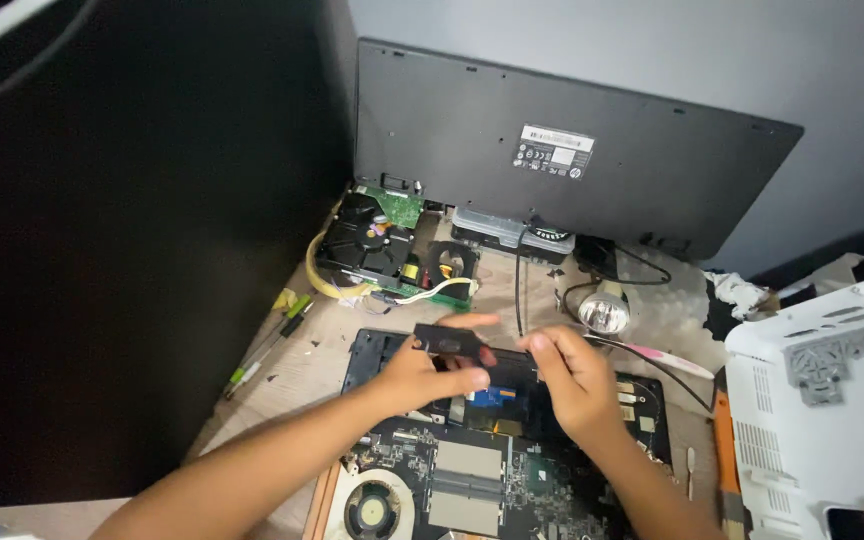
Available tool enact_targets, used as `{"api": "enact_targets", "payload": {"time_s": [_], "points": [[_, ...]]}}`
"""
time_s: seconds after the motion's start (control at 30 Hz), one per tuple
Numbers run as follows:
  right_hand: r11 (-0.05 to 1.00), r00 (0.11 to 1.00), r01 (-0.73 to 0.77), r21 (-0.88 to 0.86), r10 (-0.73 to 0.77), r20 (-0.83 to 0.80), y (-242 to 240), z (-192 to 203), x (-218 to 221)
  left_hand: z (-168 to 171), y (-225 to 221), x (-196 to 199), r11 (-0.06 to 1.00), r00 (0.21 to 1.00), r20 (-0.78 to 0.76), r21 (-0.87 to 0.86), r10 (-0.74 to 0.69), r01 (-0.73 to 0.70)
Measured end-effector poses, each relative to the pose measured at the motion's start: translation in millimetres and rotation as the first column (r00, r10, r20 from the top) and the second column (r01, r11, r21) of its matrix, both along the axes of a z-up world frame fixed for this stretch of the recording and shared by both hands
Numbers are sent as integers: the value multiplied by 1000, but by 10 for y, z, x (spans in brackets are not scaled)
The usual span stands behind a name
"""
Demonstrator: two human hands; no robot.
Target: Disassembling a laptop by removing the keyboard and opening the internal chassis to access components.
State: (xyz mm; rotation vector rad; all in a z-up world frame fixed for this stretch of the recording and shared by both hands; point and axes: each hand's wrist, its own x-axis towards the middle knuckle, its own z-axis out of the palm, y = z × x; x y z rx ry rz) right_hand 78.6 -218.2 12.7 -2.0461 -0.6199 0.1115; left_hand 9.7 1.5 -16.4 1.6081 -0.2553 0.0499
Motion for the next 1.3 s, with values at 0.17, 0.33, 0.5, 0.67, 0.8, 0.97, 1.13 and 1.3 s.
{"api": "enact_targets", "payload": {"time_s": [0.17,0.33,0.5,0.67,0.8,0.97,1.13,1.3], "points": [[992,992,-103,-69,97,-85,81,403,51,-125,-80,114,960,979,-88,-197,185,-200],[708,941,-275,-651,59,-334,-371,1019,134,-259,-15,190,969,973,-135,-137,189,-208],[807,999,28,-590,-12,31,-735,1022,8,-252,5,216,952,961,-180,-186,210,-243],[607,992,-94,-789,125,-22,-1031,395,-101,-214,-18,182,958,948,-198,-91,249,-271],[633,991,-131,-763,77,-106,-1114,343,-110,-241,11,183,965,963,-170,-122,210,-232],[830,859,203,-520,-406,-311,-1279,793,-84,-235,77,171,879,940,-135,-333,314,-342],[897,897,156,-414,-304,-320,-1374,478,-10,-68,257,199,751,941,-264,-572,213,-330],[848,865,308,-431,-438,-243,-1403,290,0,121,504,156,670,979,-198,-733,-52,-113]]}}
